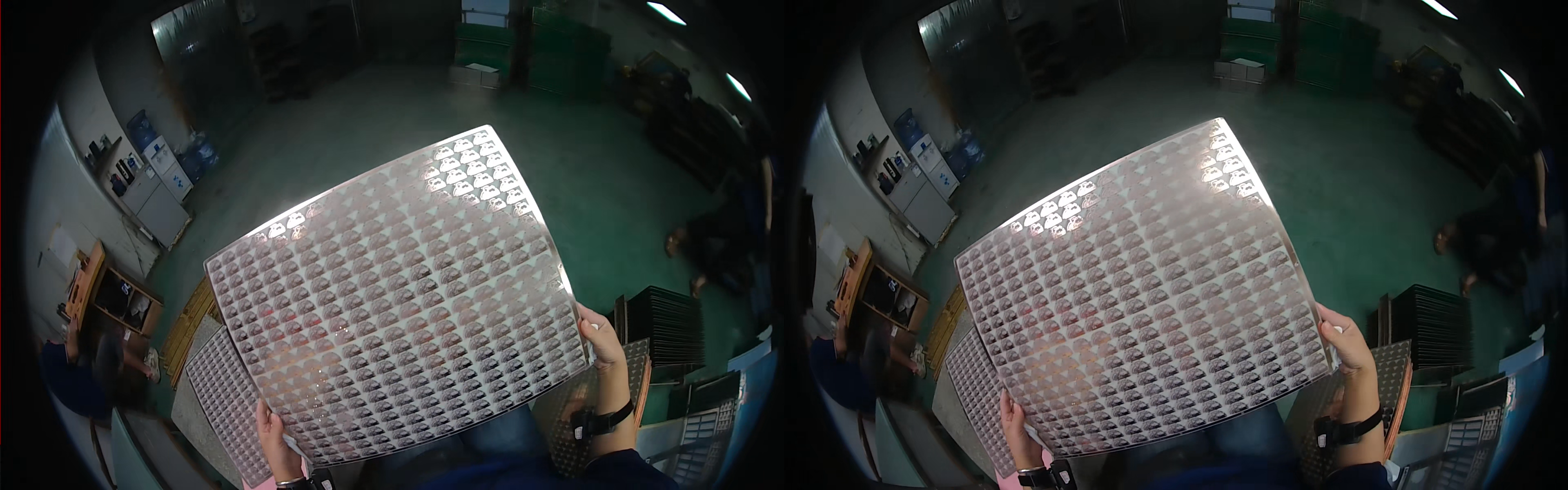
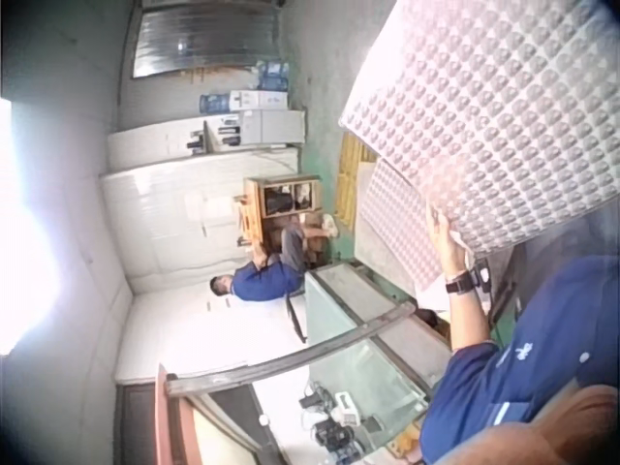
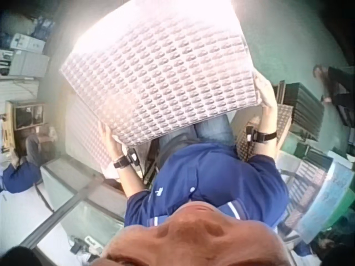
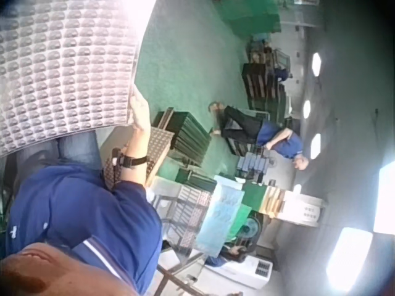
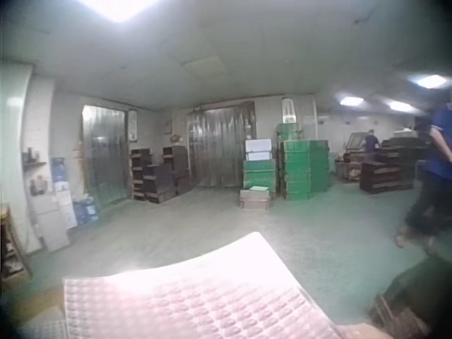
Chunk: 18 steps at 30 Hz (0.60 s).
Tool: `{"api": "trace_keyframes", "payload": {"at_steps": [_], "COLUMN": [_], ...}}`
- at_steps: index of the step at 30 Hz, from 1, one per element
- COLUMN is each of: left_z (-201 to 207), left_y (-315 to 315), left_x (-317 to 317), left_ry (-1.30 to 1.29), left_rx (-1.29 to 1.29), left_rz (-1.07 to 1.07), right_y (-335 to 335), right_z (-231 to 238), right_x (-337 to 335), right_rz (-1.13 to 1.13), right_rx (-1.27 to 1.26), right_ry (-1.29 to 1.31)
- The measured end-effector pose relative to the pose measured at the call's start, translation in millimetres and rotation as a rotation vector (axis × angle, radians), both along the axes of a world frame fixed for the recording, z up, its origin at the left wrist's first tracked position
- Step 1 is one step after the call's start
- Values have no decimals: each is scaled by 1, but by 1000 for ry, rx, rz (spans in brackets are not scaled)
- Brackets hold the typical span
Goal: Cleaning and inspecting large patterned pcb-like sheets with a cloth and placing them into a storage rack.
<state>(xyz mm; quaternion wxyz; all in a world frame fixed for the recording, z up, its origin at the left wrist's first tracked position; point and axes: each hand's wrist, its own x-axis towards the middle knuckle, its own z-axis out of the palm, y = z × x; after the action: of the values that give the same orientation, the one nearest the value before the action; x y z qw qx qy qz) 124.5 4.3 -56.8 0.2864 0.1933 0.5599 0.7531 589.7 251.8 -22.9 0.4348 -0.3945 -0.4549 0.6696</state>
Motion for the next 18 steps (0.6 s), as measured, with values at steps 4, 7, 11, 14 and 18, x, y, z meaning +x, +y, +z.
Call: {"api": "trace_keyframes", "payload": {"at_steps": [4,7,11,14,18], "left_z": [-1,-5,-13,-5,27], "left_y": [-7,-18,-25,-6,50], "left_x": [2,-1,-7,-19,-21], "left_ry": [35,-8,2,69,210], "left_rx": [16,19,2,-33,-92], "left_rz": [12,28,78,10,-60], "right_y": [-2,-4,-12,-9,-7], "right_z": [5,-1,11,15,17], "right_x": [0,4,-2,2,4], "right_rz": [38,39,47,94,-159], "right_rx": [26,15,-8,90,181], "right_ry": [-28,-69,-48,-235,-288]}}
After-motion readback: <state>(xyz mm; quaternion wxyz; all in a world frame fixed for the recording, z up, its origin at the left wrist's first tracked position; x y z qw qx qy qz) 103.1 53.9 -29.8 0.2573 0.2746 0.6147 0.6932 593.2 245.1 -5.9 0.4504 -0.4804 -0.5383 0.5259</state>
